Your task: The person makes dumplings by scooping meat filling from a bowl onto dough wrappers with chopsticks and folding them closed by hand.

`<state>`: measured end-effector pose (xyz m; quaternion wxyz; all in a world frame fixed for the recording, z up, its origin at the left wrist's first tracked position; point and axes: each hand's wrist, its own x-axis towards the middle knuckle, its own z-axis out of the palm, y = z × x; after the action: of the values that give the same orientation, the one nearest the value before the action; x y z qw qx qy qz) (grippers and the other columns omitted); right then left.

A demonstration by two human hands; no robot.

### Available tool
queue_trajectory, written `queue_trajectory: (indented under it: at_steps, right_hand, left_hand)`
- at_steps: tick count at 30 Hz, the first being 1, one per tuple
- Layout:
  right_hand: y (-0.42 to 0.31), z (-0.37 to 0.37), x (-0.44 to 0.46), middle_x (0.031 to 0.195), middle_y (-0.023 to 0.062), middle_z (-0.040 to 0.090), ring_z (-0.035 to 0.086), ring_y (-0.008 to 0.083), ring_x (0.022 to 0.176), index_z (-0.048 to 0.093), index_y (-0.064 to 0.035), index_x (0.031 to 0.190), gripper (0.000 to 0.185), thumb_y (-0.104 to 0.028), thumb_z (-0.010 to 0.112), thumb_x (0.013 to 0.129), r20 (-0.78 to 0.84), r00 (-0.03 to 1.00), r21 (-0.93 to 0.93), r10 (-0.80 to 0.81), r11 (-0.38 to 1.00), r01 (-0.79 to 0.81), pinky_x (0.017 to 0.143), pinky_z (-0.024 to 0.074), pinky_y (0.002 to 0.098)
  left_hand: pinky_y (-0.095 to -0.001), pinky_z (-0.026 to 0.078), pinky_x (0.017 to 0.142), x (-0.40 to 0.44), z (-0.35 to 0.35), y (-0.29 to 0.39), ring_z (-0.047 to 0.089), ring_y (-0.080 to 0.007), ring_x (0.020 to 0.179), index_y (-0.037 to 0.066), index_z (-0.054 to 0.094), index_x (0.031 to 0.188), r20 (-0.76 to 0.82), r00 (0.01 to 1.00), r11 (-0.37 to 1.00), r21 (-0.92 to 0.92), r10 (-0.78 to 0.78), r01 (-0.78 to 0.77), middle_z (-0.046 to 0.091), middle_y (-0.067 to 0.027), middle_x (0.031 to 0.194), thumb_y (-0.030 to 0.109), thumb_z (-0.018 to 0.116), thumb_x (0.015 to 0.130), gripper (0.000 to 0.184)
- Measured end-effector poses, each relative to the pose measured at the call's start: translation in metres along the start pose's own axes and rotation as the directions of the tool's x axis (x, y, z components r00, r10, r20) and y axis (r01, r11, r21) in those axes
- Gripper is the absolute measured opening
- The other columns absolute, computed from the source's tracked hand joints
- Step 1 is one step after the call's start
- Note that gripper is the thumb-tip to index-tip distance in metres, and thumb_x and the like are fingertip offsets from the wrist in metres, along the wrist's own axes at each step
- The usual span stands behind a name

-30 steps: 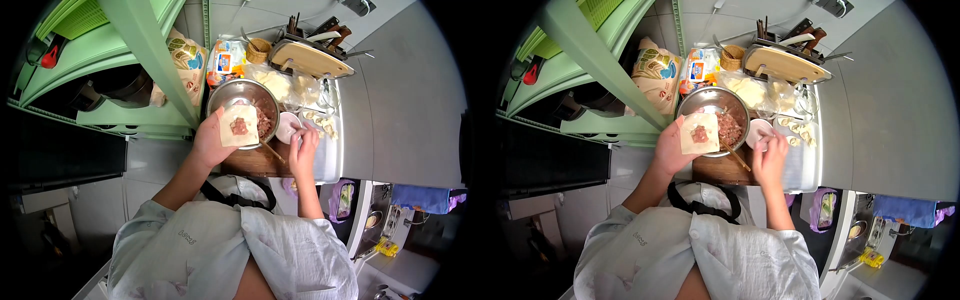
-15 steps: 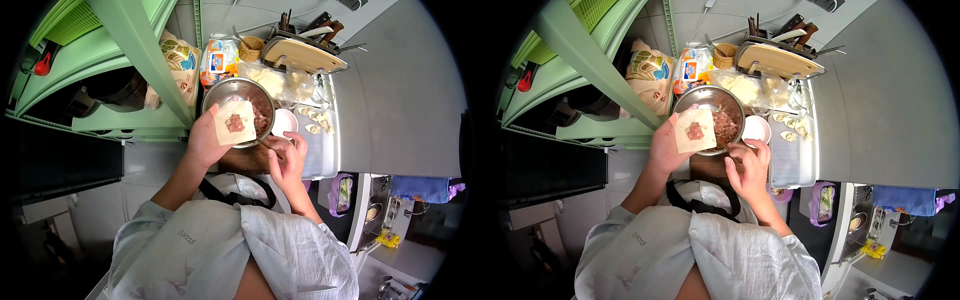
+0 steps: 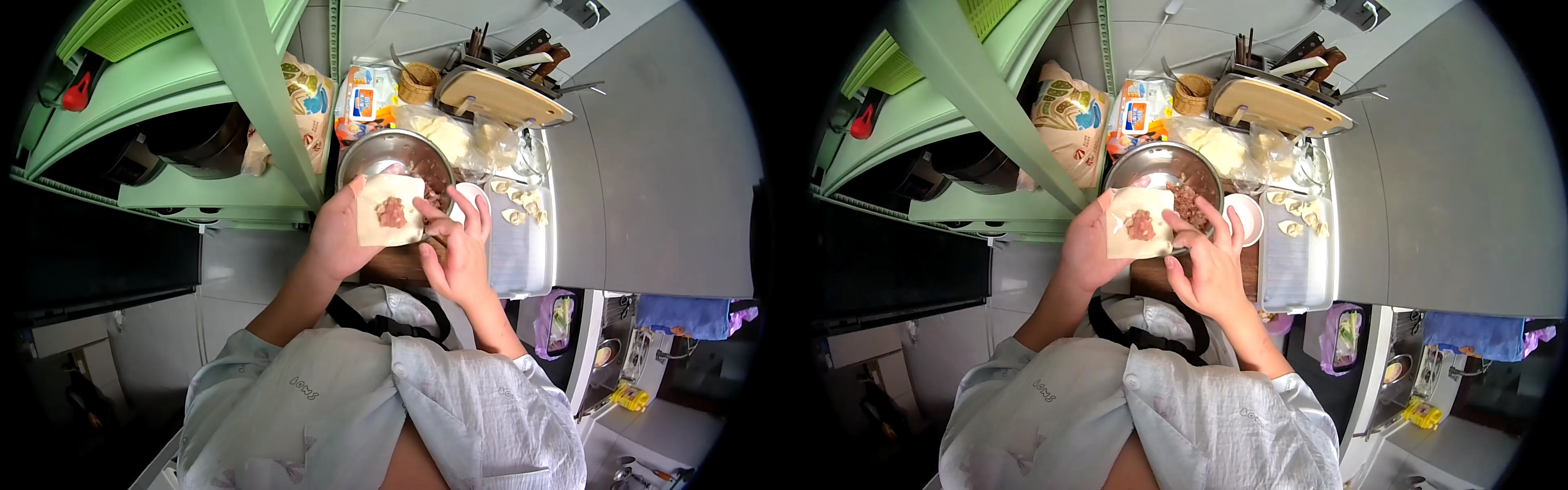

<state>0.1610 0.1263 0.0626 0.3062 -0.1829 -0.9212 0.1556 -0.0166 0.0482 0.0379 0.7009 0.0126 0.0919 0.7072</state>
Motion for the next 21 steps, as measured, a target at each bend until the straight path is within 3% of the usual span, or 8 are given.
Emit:
queue_trajectory:
  at_steps: [3, 6, 9, 11, 12, 15, 16, 21]
  right_hand:
    - [0.009, 0.001, -0.012, 0.096, 0.0050, 0.070, 0.049, 0.0301, 0.116, 0.049, -0.0104, 0.083, 0.012, -0.016, 0.059, 0.079, -0.080, 0.997, 0.073, 0.003, 0.997, 0.003, 0.107, 0.0197, 0.0502]
    - [0.027, 0.006, -0.012, 0.098, 0.0075, 0.067, 0.050, 0.0317, 0.109, 0.051, -0.0076, 0.086, 0.008, -0.011, 0.056, 0.082, -0.217, 0.963, 0.026, 0.159, 0.987, -0.157, 0.103, 0.0267, 0.0487]
    - [0.073, 0.023, -0.016, 0.095, 0.0137, 0.063, 0.050, 0.0349, 0.106, 0.054, -0.0040, 0.093, 0.014, -0.016, 0.054, 0.087, -0.132, 0.901, -0.089, 0.414, 0.900, -0.427, 0.103, 0.0283, 0.0459]
    - [0.119, 0.030, -0.034, 0.093, 0.0175, 0.062, 0.049, 0.0358, 0.106, 0.056, -0.0020, 0.095, 0.020, -0.020, 0.048, 0.092, 0.026, 0.854, -0.249, 0.519, 0.831, -0.497, 0.103, 0.0262, 0.0488]
    - [0.128, 0.029, -0.036, 0.090, 0.0179, 0.063, 0.055, 0.0310, 0.098, 0.056, -0.0008, 0.095, 0.027, -0.023, 0.042, 0.097, 0.059, 0.834, -0.304, 0.549, 0.805, -0.509, 0.100, 0.0325, 0.0440]
    - [0.142, 0.027, -0.045, 0.084, 0.0149, 0.066, 0.060, 0.0240, 0.087, 0.057, -0.0012, 0.092, 0.032, -0.026, 0.039, 0.099, 0.101, 0.699, 0.377, 0.708, 0.623, -0.686, 0.091, 0.0410, 0.0359]
    - [0.144, 0.030, -0.048, 0.080, 0.0111, 0.067, 0.060, 0.0184, 0.077, 0.058, -0.0012, 0.091, 0.031, -0.025, 0.040, 0.100, 0.015, 0.723, 0.407, 0.691, 0.656, -0.635, 0.079, 0.0454, 0.0304]
    - [0.121, 0.021, -0.057, 0.076, 0.0073, 0.063, 0.055, 0.0175, 0.073, 0.061, -0.0013, 0.086, 0.015, -0.013, 0.054, 0.093, -0.153, 0.700, 0.354, 0.698, 0.700, -0.621, 0.072, 0.0442, 0.0318]
  left_hand:
    - [-0.0498, 0.033, 0.106, 0.000, -0.002, 0.001, 0.043, -0.0375, 0.126, 0.001, 0.032, 0.140, 0.035, 0.999, 0.999, 0.023, 0.023, -0.024, 0.043, -0.0213, 0.137, 0.033, 0.028, 0.101, 0.051]
    - [-0.0508, 0.031, 0.107, -0.001, -0.003, 0.003, 0.040, -0.0415, 0.128, 0.001, 0.028, 0.143, 0.036, 0.999, 0.999, 0.038, 0.031, -0.033, 0.039, -0.0230, 0.140, 0.034, 0.028, 0.100, 0.053]
    - [-0.0508, 0.030, 0.108, -0.002, -0.002, 0.004, 0.040, -0.0420, 0.128, 0.001, 0.027, 0.143, 0.028, 0.999, 0.999, 0.041, 0.021, -0.022, 0.038, -0.0231, 0.141, 0.034, 0.028, 0.100, 0.055]
    - [-0.0510, 0.030, 0.108, -0.002, -0.001, 0.004, 0.039, -0.0417, 0.129, 0.001, 0.026, 0.144, 0.018, 1.000, 0.999, 0.039, 0.018, -0.019, 0.037, -0.0230, 0.141, 0.034, 0.028, 0.100, 0.055]
    - [-0.0512, 0.029, 0.108, -0.002, -0.003, 0.005, 0.039, -0.0416, 0.129, 0.001, 0.025, 0.144, 0.009, 1.000, 0.999, 0.034, 0.018, -0.018, 0.037, -0.0230, 0.141, 0.033, 0.028, 0.100, 0.055]
    - [-0.0514, 0.029, 0.108, -0.002, -0.005, 0.006, 0.038, -0.0415, 0.129, 0.002, 0.024, 0.145, 0.008, 1.000, 0.999, 0.030, 0.024, -0.025, 0.036, -0.0228, 0.142, 0.033, 0.028, 0.100, 0.055]
    - [-0.0514, 0.029, 0.108, -0.001, -0.005, 0.006, 0.038, -0.0414, 0.129, 0.002, 0.024, 0.145, 0.012, 1.000, 0.999, 0.031, 0.024, -0.025, 0.036, -0.0227, 0.142, 0.033, 0.028, 0.100, 0.055]
    - [-0.0507, 0.029, 0.108, -0.002, -0.005, 0.006, 0.039, -0.0403, 0.129, 0.002, 0.025, 0.145, 0.007, 1.000, 0.999, 0.025, 0.023, -0.024, 0.037, -0.0215, 0.142, 0.033, 0.027, 0.100, 0.055]
